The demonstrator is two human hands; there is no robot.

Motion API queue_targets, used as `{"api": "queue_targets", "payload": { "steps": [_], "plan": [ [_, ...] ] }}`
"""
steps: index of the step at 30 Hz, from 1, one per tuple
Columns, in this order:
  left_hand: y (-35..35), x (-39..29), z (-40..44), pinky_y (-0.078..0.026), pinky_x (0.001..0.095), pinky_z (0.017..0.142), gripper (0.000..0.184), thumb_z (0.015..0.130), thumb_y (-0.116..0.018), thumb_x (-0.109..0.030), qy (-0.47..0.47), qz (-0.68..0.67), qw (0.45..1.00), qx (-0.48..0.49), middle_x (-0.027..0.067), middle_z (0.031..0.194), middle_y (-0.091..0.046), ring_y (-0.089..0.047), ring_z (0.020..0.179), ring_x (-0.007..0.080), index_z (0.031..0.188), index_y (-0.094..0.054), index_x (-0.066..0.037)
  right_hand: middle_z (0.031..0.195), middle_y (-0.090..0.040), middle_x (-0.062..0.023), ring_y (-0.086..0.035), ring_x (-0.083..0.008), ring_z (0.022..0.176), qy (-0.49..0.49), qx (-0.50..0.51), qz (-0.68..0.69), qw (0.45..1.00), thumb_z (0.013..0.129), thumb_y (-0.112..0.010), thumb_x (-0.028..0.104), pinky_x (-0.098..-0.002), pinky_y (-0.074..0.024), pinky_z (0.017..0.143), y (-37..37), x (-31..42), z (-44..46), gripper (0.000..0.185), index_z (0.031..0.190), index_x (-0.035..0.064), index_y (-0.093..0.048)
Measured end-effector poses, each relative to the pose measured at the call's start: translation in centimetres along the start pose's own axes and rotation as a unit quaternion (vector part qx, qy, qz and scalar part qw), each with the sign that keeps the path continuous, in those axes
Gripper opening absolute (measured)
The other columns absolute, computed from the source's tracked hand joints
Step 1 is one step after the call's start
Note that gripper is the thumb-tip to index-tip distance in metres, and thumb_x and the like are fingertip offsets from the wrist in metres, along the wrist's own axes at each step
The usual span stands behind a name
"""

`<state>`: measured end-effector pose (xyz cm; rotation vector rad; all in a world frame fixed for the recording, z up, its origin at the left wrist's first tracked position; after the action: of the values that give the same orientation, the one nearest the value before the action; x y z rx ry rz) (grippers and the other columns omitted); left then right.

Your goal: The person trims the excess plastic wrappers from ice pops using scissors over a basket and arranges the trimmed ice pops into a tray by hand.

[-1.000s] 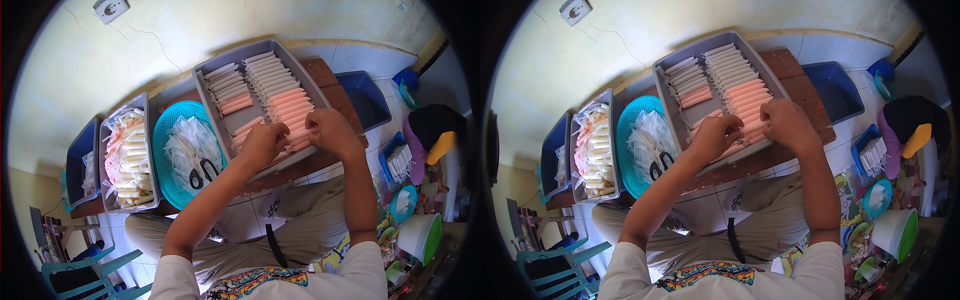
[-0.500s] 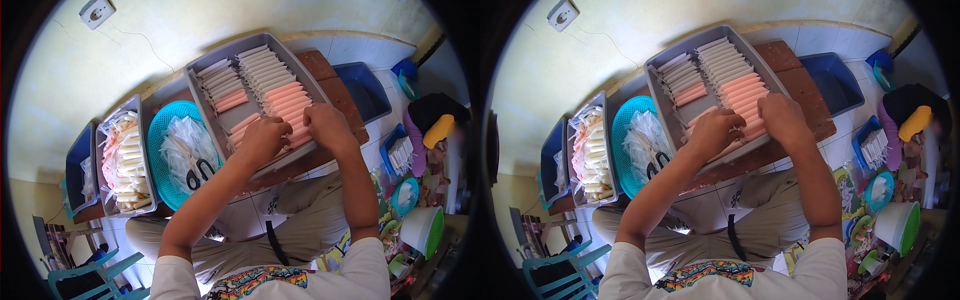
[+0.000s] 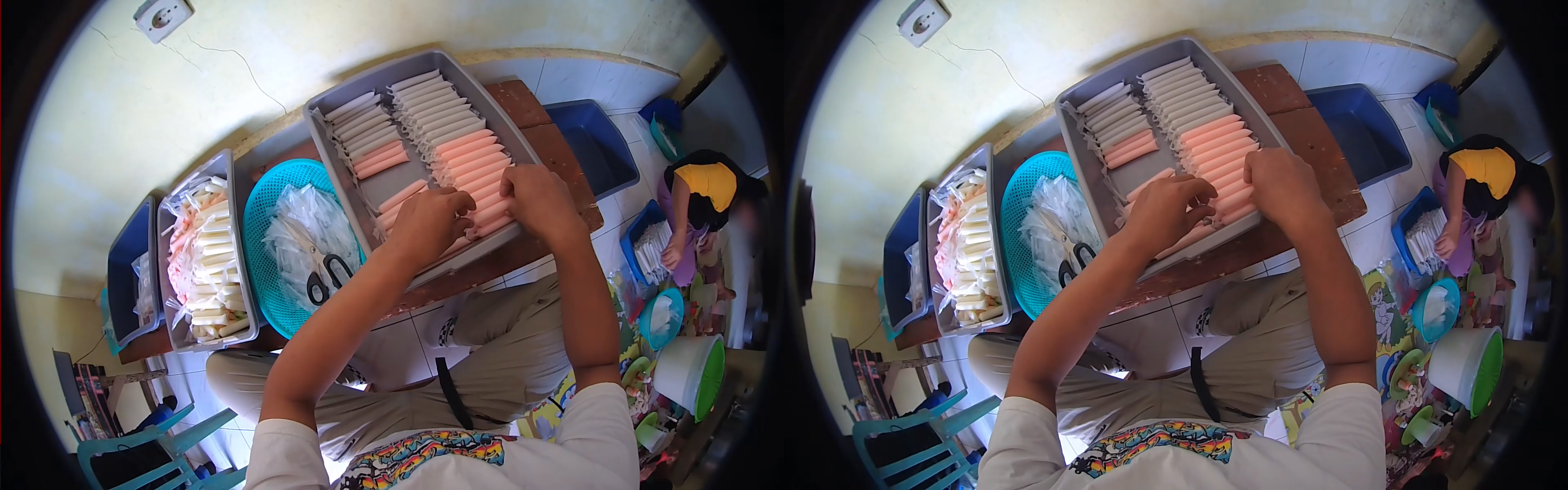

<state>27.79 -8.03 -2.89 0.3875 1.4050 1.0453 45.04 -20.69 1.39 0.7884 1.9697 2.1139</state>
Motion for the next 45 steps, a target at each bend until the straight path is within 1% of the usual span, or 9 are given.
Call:
{"api": "queue_targets", "payload": {
  "steps": [4, 14, 16, 26, 29, 31, 32, 37, 45],
  "plan": [
    [0.0, -0.1, 0.5, -0.058, 0.0399, 0.079, 0.020, 0.087, -0.084, -0.014, 0.035, -0.020, 0.999, 0.015, 0.0067, 0.092, -0.081, -0.077, 0.086, 0.0269, 0.106, -0.079, -0.011, 0.104, -0.076, -0.0118, -0.074, -0.0338, 0.103, 0.005, 0.007, 0.004, 1.000, 0.078, -0.083, 0.003, -0.0466, -0.0579, 0.090, 0.0, 0.0, -0.2, 0.027, 0.103, 0.0068, -0.074],
    [-0.8, -0.3, 1.4, -0.059, 0.0431, 0.077, 0.014, 0.086, -0.083, -0.016, 0.016, 0.039, 0.999, -0.006, 0.0104, 0.085, -0.080, -0.076, 0.081, 0.0318, 0.099, -0.081, -0.012, 0.101, -0.074, -0.0114, -0.073, -0.0334, 0.101, 0.006, -0.011, -0.003, 1.000, 0.076, -0.086, 0.001, -0.0461, -0.0575, 0.088, -0.4, -0.7, 0.2, 0.035, 0.108, 0.0060, -0.071],
    [-1.1, -0.2, 1.7, -0.059, 0.0439, 0.074, 0.012, 0.086, -0.083, -0.017, 0.006, 0.033, 0.999, -0.024, 0.0111, 0.082, -0.079, -0.076, 0.076, 0.0327, 0.096, -0.082, -0.011, 0.110, -0.074, -0.0197, -0.073, -0.0413, 0.107, 0.023, -0.022, -0.002, 0.999, 0.079, -0.083, 0.000, -0.0508, -0.0584, 0.092, -0.1, -0.6, 0.1, 0.033, 0.110, 0.0033, -0.073],
    [-1.2, 0.6, 1.6, -0.061, 0.0413, 0.076, 0.012, 0.086, -0.081, -0.009, 0.012, -0.039, 0.999, -0.032, 0.0129, 0.086, -0.080, -0.078, 0.077, 0.0311, 0.098, -0.082, -0.008, 0.110, -0.074, -0.0202, -0.072, -0.0411, 0.107, 0.048, -0.032, 0.000, 0.998, 0.079, -0.081, -0.002, -0.0514, -0.0581, 0.093, -0.2, -0.9, 0.2, 0.036, 0.114, 0.0032, -0.073],
    [-0.7, 0.2, 1.2, -0.060, 0.0410, 0.078, 0.015, 0.087, -0.081, -0.007, 0.030, -0.020, 0.999, -0.020, 0.0126, 0.090, -0.081, -0.079, 0.081, 0.0300, 0.102, -0.081, -0.009, 0.106, -0.074, -0.0194, -0.074, -0.0391, 0.101, 0.064, -0.046, 0.020, 0.997, 0.081, -0.079, -0.002, -0.0483, -0.0594, 0.091, 0.7, -0.5, 0.2, 0.034, 0.114, 0.0026, -0.073],
    [-0.1, -0.1, 0.8, -0.060, 0.0414, 0.080, 0.017, 0.088, -0.082, -0.009, 0.034, -0.033, 0.999, -0.015, 0.0125, 0.095, -0.081, -0.079, 0.087, 0.0298, 0.105, -0.080, -0.008, 0.102, -0.074, -0.0181, -0.075, -0.0345, 0.092, 0.067, -0.040, 0.158, 0.984, 0.082, -0.079, -0.002, -0.0434, -0.0610, 0.086, 1.4, -0.2, 0.5, 0.032, 0.114, 0.0014, -0.073],
    [0.0, -0.1, 0.8, -0.060, 0.0414, 0.080, 0.017, 0.088, -0.082, -0.009, 0.034, -0.033, 0.999, -0.017, 0.0125, 0.095, -0.081, -0.079, 0.087, 0.0298, 0.105, -0.080, -0.008, 0.102, -0.074, -0.0181, -0.075, -0.0345, 0.092, 0.068, -0.040, 0.157, 0.984, 0.082, -0.079, -0.002, -0.0434, -0.0610, 0.086, 1.6, -0.1, 0.6, 0.032, 0.114, 0.0014, -0.073],
    [0.3, 0.3, 0.7, -0.060, 0.0409, 0.081, 0.017, 0.090, -0.082, -0.011, 0.027, -0.053, 0.996, -0.068, 0.0137, 0.097, -0.080, -0.078, 0.088, 0.0290, 0.106, -0.079, -0.006, 0.103, -0.075, -0.0160, -0.075, -0.0261, 0.087, 0.118, -0.106, 0.215, 0.964, 0.088, -0.081, 0.002, -0.0369, -0.0625, 0.080, 2.3, 0.2, 0.9, 0.030, 0.116, 0.0007, -0.073],
    [1.3, -0.2, 0.1, -0.060, 0.0411, 0.083, 0.022, 0.090, -0.082, -0.012, 0.018, -0.062, 0.979, -0.192, 0.0134, 0.100, -0.079, -0.077, 0.091, 0.0299, 0.111, -0.078, -0.006, 0.109, -0.074, -0.0134, -0.075, -0.0263, 0.095, 0.168, -0.150, 0.240, 0.944, 0.092, -0.079, 0.005, -0.0359, -0.0647, 0.083, 2.2, 2.0, 1.7, 0.028, 0.119, 0.0024, -0.074]
  ]
}}
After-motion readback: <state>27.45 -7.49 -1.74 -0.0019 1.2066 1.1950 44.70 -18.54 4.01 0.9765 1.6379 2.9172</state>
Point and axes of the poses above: each hand's wrist, its own z-axis towards the middle knuckle, its own y-axis out of the back of the hand, x = y × z, the point moved 2 cm from there along z, towards the middle knuckle
